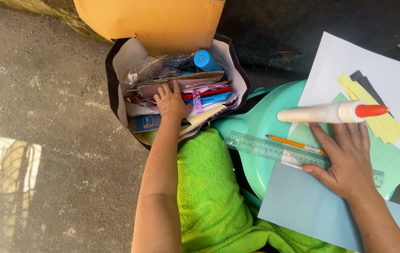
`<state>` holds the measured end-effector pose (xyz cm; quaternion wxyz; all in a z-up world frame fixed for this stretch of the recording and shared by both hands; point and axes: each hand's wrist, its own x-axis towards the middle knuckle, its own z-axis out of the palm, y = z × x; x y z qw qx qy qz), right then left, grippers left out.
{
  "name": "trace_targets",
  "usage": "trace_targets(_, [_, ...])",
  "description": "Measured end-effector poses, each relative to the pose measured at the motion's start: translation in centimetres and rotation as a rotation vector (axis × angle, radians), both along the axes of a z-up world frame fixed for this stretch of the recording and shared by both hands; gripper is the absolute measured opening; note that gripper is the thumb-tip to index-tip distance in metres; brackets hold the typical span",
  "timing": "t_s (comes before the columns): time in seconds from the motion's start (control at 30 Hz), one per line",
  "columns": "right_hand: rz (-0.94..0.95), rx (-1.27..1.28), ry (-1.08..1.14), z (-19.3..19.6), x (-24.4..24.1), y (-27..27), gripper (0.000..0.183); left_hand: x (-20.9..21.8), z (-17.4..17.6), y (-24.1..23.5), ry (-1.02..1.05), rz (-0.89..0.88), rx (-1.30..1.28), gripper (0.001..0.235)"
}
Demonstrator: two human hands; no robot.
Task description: Assembling and organizing various paper craft components into a pouch using a ruler and pencil.
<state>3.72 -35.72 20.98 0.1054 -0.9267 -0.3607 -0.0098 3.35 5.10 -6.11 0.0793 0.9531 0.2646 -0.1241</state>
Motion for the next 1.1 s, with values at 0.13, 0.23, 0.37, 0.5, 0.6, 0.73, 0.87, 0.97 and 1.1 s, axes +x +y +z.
trace_targets(0.13, [0.008,-0.006,0.003,-0.1,0.0,-0.2,0.094,-0.4,-0.7,0.5,0.175,-0.003,-0.124,0.106])
trace_targets(0.23, [0.004,0.005,0.004,-0.2,0.0,-0.2,0.094,-0.8,-0.4,0.4,0.212,-0.019,-0.126,0.102])
trace_targets(0.37, [-0.018,-0.019,0.005,-0.1,-0.1,-0.2,0.096,-1.3,0.5,-0.3,0.246,-0.052,-0.075,0.101])
trace_targets(0.5, [0.002,-0.004,0.003,-0.2,0.0,-0.2,0.096,-1.9,-1.4,-1.1,-0.028,-0.027,0.038,0.072])
trace_targets(0.6, [-0.003,-0.004,-0.006,-0.1,-0.1,-0.1,0.095,-2.3,0.1,-1.5,-0.199,0.082,-0.103,0.045])
trace_targets(0.73, [-0.002,-0.009,-0.007,-0.5,0.0,-0.4,0.098,-2.0,-2.8,-0.1,-0.241,0.095,-0.067,0.032])
trace_targets(0.87, [-0.013,-0.011,-0.004,-0.2,-0.1,-0.1,0.096,-1.0,-1.9,0.5,-0.048,0.006,-0.048,0.047])
trace_targets(0.97, [-0.020,-0.016,0.002,0.1,-0.1,0.0,0.095,-0.2,0.4,0.3,0.104,0.004,-0.066,0.087])
trace_targets(1.1, [-0.013,-0.007,0.012,-0.2,0.0,-0.3,0.093,0.1,0.8,0.5,0.151,-0.025,-0.085,0.110])
